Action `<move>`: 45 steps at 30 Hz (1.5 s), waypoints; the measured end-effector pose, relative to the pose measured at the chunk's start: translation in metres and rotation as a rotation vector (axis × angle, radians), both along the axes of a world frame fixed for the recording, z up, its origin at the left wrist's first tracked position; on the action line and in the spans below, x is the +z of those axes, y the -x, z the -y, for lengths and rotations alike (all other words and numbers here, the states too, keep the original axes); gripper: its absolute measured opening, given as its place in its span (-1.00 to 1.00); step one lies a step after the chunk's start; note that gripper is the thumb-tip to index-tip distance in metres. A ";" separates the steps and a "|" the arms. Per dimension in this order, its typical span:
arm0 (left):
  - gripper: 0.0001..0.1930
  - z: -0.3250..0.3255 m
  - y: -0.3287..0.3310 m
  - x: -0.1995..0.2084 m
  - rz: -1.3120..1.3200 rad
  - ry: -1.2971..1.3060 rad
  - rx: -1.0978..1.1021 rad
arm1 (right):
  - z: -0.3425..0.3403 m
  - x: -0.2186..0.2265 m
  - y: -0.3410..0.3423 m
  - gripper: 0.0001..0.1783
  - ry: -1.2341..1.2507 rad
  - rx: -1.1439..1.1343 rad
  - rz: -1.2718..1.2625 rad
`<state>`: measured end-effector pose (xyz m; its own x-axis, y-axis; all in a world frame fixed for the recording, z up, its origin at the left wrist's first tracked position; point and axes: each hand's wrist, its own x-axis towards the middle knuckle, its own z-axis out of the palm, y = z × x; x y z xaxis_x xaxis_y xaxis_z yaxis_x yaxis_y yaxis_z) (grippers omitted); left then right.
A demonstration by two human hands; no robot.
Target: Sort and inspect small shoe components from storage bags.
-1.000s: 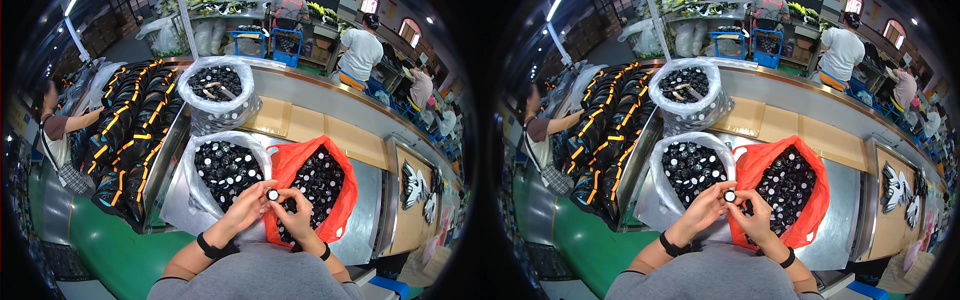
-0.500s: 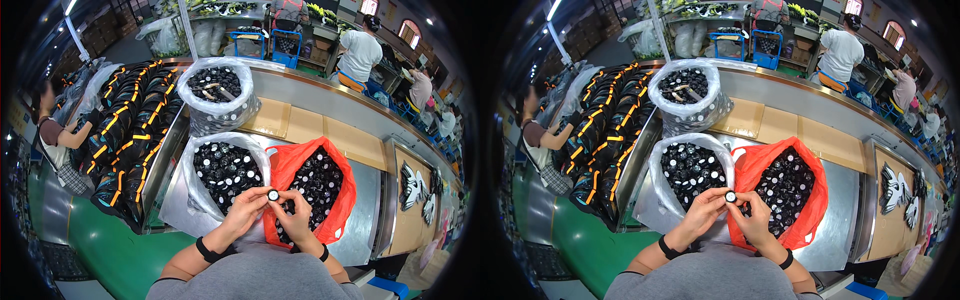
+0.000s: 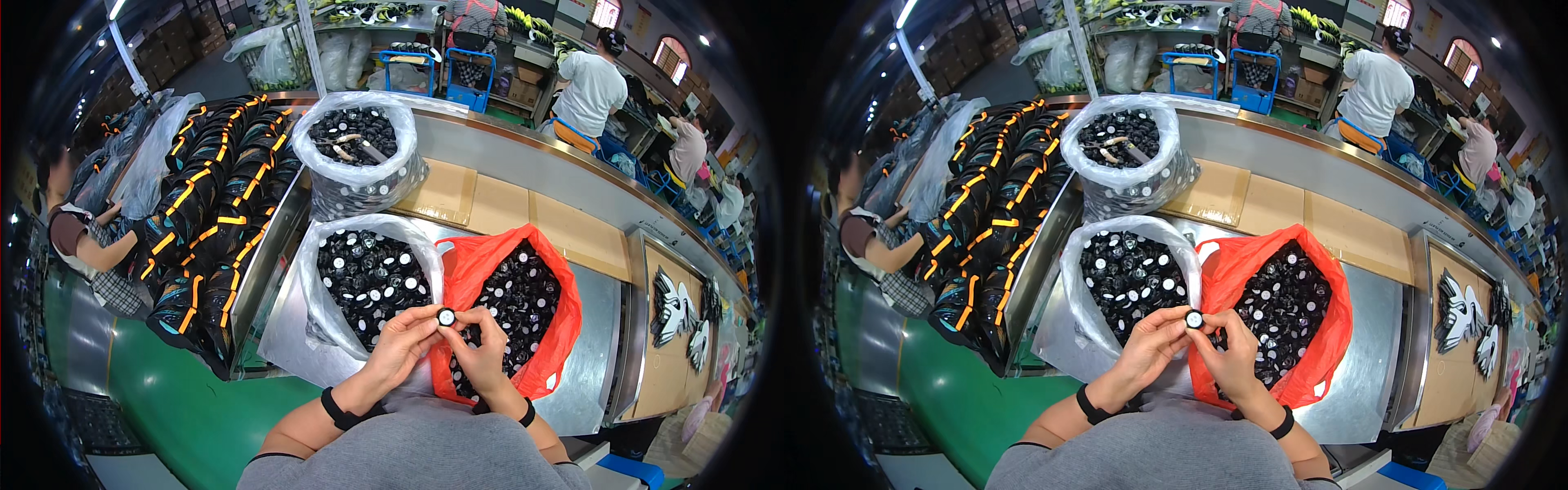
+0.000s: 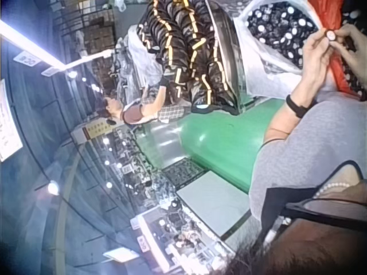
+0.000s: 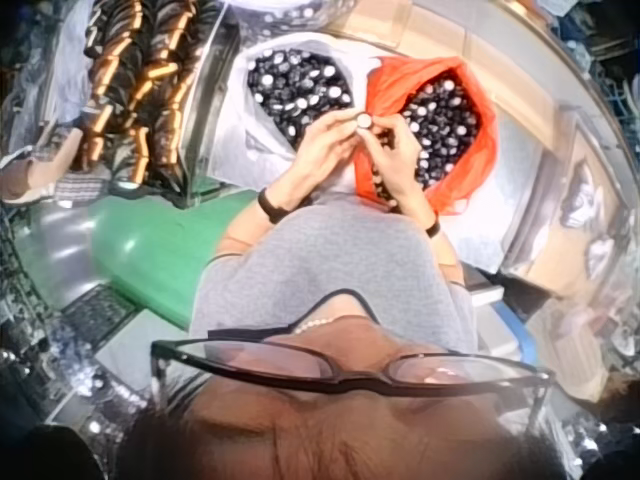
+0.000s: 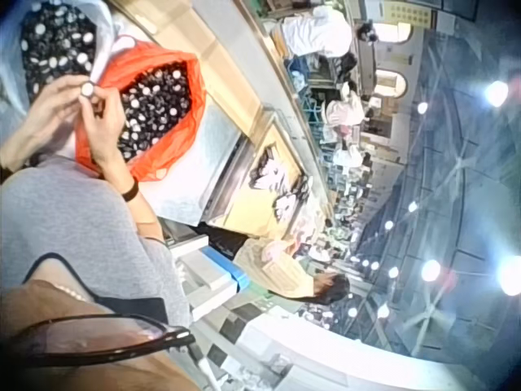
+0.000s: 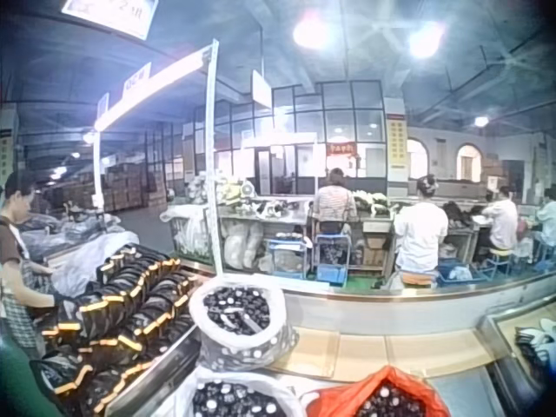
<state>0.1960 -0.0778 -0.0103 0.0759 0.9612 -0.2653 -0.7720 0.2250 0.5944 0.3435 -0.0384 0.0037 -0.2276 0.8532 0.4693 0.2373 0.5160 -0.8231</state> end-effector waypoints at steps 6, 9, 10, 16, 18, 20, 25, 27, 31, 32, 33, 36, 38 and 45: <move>-0.55 -0.006 0.002 0.011 -0.857 -0.293 0.399 | -0.006 0.002 -0.003 -0.81 0.691 0.095 -0.376; -0.54 0.000 0.009 0.035 -1.457 -0.624 0.291 | -0.018 -0.006 -0.006 -0.78 0.901 0.249 -0.721; -0.56 -0.003 0.006 0.041 -1.480 -0.788 0.199 | -0.018 -0.008 -0.005 -0.78 0.903 0.250 -0.720; -0.66 -0.011 -0.002 0.023 -1.523 -0.829 0.092 | -0.017 -0.017 -0.003 -0.74 0.921 0.226 -0.650; -0.69 -0.011 0.002 0.024 -1.354 -0.627 0.015 | -0.015 -0.015 -0.010 -0.73 0.968 0.270 -0.645; -0.78 -0.014 0.004 0.021 -0.723 -0.256 -0.044 | -0.011 -0.011 -0.006 -0.74 0.988 0.276 -0.646; -0.80 -0.021 0.011 0.004 -0.265 0.018 -0.058 | -0.003 0.001 -0.005 -0.64 0.539 0.140 -0.191; -0.79 -0.020 0.008 0.005 -0.256 0.007 -0.069 | 0.000 0.003 -0.001 -0.62 0.112 0.121 0.024; -0.77 -0.017 0.003 0.016 -0.317 -0.025 -0.048 | -0.003 0.000 0.001 -0.67 0.046 -0.001 0.033; -0.78 -0.017 0.003 0.017 -0.313 -0.018 -0.043 | -0.004 -0.004 -0.001 -0.68 0.058 -0.022 0.004; -0.79 -0.017 0.003 0.017 -0.310 -0.010 -0.037 | -0.003 -0.003 -0.002 -0.68 0.056 -0.023 0.003; -0.80 -0.020 0.005 0.008 -0.288 -0.029 -0.020 | 0.000 0.003 -0.001 -0.67 0.033 0.044 0.054; -0.82 -0.019 0.003 0.008 -0.297 -0.044 -0.047 | -0.001 -0.002 0.001 -0.67 -0.040 0.018 0.084; -0.72 -0.021 0.009 0.006 -0.090 -0.020 -0.155 | -0.004 -0.005 0.000 -0.73 -0.003 0.002 0.002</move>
<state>0.1869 -0.0572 -0.0039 0.2006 0.9451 -0.2581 -0.6727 0.3244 0.6650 0.3437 -0.0348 -0.0010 -0.2299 0.8514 0.4714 0.2381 0.5189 -0.8210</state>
